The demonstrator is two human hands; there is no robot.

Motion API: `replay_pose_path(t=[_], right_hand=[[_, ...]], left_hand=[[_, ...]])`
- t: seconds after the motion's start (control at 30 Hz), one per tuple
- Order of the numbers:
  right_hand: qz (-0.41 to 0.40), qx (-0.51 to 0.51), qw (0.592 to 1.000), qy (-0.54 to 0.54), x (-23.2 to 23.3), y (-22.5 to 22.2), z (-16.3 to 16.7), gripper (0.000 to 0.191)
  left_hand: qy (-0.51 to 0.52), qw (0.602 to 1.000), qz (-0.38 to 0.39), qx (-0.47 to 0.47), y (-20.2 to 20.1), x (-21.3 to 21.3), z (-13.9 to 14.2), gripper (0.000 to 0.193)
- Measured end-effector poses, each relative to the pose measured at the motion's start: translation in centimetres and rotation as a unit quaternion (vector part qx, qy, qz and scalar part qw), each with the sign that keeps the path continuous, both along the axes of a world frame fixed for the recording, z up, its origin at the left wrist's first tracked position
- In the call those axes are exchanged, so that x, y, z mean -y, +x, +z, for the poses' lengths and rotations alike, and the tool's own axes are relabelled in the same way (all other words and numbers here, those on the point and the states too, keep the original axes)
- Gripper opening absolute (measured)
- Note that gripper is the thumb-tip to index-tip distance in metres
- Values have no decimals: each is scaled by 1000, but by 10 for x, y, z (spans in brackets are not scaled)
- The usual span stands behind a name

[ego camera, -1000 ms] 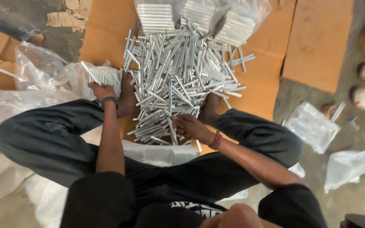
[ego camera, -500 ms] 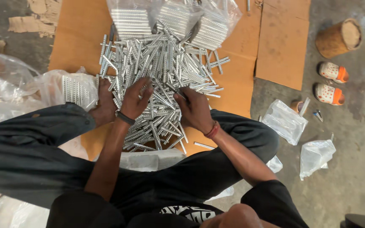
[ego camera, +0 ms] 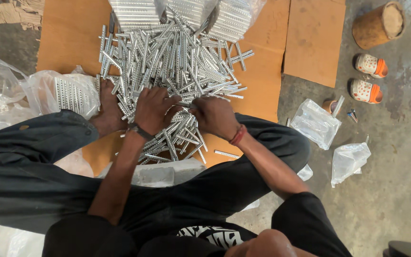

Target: The person sits cross-legged on the floor and sorts a large pile of small silver metal fasteners by hand. They repeatedly pick up individual pieces from the pile, briefly inspect them, and place them into a clear plastic bag to the left.

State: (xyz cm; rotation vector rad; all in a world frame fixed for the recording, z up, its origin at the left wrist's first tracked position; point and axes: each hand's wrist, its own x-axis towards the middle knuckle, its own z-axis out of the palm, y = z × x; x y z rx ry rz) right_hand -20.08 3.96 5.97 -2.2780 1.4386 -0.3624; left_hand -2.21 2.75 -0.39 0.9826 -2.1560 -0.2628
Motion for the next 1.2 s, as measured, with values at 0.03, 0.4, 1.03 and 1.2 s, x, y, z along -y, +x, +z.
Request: replay_pose_path(t=[0.03, 0.4, 1.03, 1.2], right_hand=[[-17, 0, 997, 74, 1, 1, -6, 21], [-4, -61, 996, -70, -8, 5, 2, 21], [-9, -26, 1000, -6, 4, 11, -10, 22], [-16, -37, 999, -1, 5, 16, -11, 22]], left_hand=[[12, 1000, -17, 12, -1, -1, -2, 13], [338, 918, 62, 199, 31, 15, -71, 41], [608, 612, 502, -59, 148, 64, -197, 60], [476, 699, 530, 71, 148, 69, -198, 52]])
